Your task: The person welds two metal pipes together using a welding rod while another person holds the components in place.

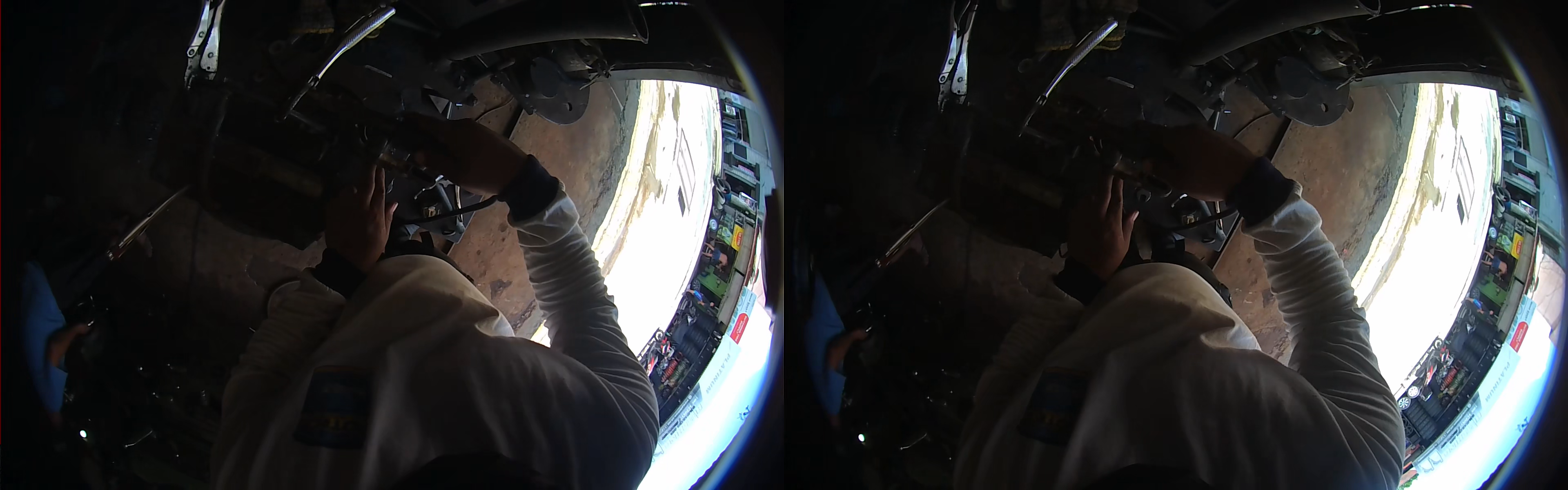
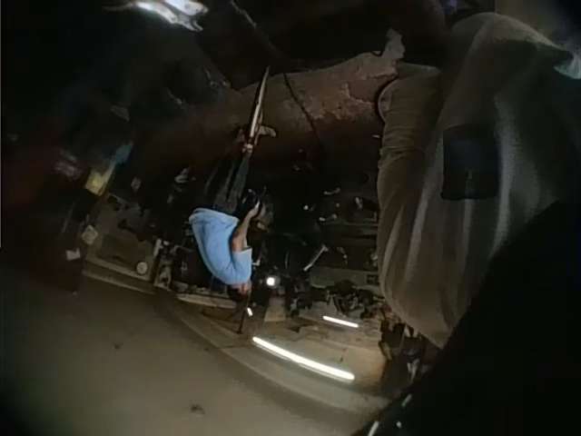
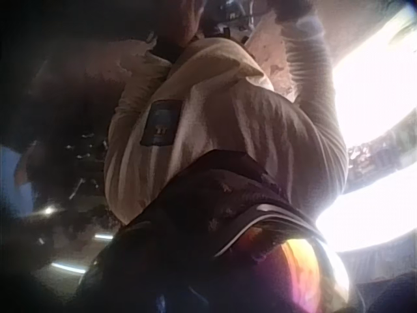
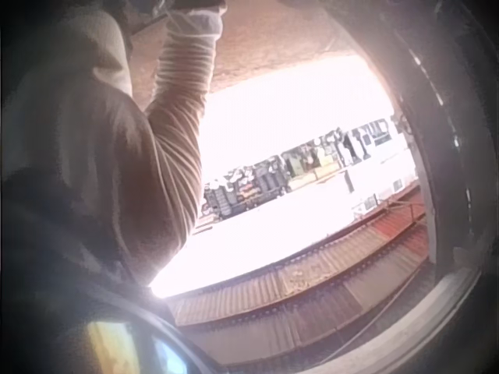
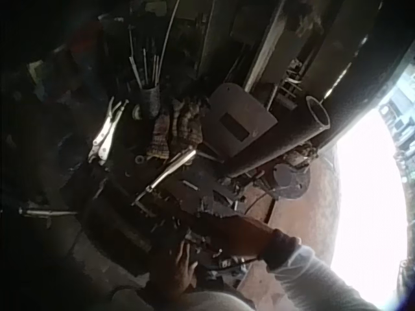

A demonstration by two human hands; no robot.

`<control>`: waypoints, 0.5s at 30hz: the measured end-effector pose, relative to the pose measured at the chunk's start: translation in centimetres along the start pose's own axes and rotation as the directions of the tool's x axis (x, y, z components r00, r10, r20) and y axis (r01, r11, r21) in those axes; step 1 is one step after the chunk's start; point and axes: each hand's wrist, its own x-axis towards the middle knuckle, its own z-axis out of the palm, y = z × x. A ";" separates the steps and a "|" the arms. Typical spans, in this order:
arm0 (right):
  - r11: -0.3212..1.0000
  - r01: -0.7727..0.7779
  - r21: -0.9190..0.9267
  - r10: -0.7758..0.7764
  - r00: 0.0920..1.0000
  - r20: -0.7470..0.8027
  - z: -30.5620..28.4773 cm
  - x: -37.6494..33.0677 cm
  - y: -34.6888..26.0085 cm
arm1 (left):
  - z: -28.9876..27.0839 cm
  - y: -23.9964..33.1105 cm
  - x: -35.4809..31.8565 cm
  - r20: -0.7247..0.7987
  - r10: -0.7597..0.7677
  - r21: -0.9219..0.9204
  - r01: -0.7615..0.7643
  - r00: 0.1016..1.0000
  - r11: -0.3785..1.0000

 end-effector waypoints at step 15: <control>0.994 -0.068 -0.082 0.073 0.996 0.057 0.0 0.3 0.2 | -0.9 0.3 0.7 0.068 -0.005 -0.036 0.007 0.998 0.999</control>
